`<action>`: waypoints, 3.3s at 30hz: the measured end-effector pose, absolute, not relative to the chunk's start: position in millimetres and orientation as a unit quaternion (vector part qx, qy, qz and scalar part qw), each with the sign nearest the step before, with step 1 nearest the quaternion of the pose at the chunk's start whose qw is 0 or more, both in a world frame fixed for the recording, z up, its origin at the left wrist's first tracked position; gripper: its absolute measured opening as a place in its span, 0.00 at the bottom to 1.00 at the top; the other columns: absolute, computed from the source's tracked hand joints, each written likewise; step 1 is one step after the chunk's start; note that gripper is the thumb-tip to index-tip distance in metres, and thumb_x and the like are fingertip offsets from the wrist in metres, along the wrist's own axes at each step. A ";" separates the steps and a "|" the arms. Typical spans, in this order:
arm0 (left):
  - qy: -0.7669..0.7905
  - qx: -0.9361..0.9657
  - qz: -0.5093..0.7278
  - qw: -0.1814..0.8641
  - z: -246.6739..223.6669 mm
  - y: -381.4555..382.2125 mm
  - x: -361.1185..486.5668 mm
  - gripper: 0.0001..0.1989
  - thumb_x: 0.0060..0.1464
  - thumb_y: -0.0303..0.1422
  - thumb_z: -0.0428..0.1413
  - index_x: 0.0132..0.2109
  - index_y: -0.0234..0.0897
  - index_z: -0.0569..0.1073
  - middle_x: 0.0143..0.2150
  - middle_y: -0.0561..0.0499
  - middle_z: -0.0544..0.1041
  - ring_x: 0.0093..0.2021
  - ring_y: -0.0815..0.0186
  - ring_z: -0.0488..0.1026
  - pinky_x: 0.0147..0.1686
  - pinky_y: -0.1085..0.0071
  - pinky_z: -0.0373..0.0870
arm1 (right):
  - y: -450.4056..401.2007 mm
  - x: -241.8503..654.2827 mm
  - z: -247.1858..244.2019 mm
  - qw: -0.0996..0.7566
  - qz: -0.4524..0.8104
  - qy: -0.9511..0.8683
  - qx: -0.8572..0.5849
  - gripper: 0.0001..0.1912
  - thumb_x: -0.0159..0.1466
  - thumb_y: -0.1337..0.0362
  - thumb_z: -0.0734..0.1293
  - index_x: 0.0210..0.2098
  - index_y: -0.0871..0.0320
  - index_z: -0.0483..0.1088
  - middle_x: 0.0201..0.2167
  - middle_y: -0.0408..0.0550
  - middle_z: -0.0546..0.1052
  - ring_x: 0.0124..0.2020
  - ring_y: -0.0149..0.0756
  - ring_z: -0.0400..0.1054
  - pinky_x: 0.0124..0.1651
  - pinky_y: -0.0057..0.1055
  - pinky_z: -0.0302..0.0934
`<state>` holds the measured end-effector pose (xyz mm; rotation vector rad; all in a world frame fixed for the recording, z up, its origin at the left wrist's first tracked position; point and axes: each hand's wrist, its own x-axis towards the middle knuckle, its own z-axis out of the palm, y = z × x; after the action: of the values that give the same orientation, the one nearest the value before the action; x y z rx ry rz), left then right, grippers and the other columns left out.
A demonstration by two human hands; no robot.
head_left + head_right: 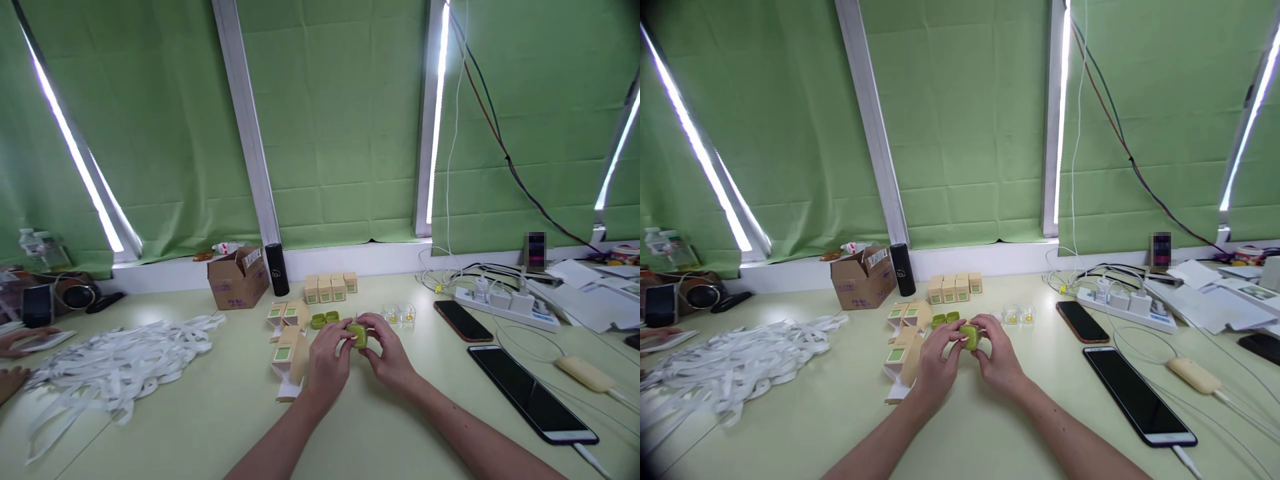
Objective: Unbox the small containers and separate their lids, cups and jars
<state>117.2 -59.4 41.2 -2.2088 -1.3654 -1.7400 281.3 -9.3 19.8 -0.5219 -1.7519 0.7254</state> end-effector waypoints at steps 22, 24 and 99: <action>-0.477 -0.698 -0.533 -0.037 33.7 -53.4 112.6 0.06 0.68 0.29 0.47 0.41 0.41 0.68 0.52 0.43 0.80 0.52 0.57 0.76 0.50 0.60 0.70 | -2.5 282.7 18.4 0.528 0.273 -0.768 -0.238 0.27 0.57 0.74 0.67 0.54 0.49 0.70 0.50 0.49 0.75 0.50 0.45 0.71 0.50 0.45 0.70; -0.481 -0.693 -0.534 -0.058 33.2 -54.0 112.3 0.06 0.68 0.30 0.47 0.41 0.41 0.67 0.52 0.42 0.80 0.51 0.57 0.77 0.48 0.60 0.71 | 0.0 284.0 16.7 0.529 0.273 -0.767 -0.239 0.27 0.57 0.75 0.67 0.54 0.49 0.70 0.51 0.50 0.75 0.51 0.45 0.71 0.50 0.44 0.70; -0.363 -0.283 -0.731 -0.504 36.0 -35.8 106.3 0.13 0.52 0.33 0.67 0.36 0.35 0.70 0.35 0.47 0.80 0.34 0.61 0.80 0.44 0.59 0.78 | 55.4 391.2 12.4 0.294 0.010 -0.757 -0.584 0.11 0.61 0.75 0.63 0.33 0.57 0.76 0.45 0.51 0.80 0.42 0.40 0.74 0.35 0.29 0.57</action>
<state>106.3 -35.8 36.0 -1.3754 -1.7644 -3.5529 391.2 55.4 12.4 -1.5548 -2.0150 0.0280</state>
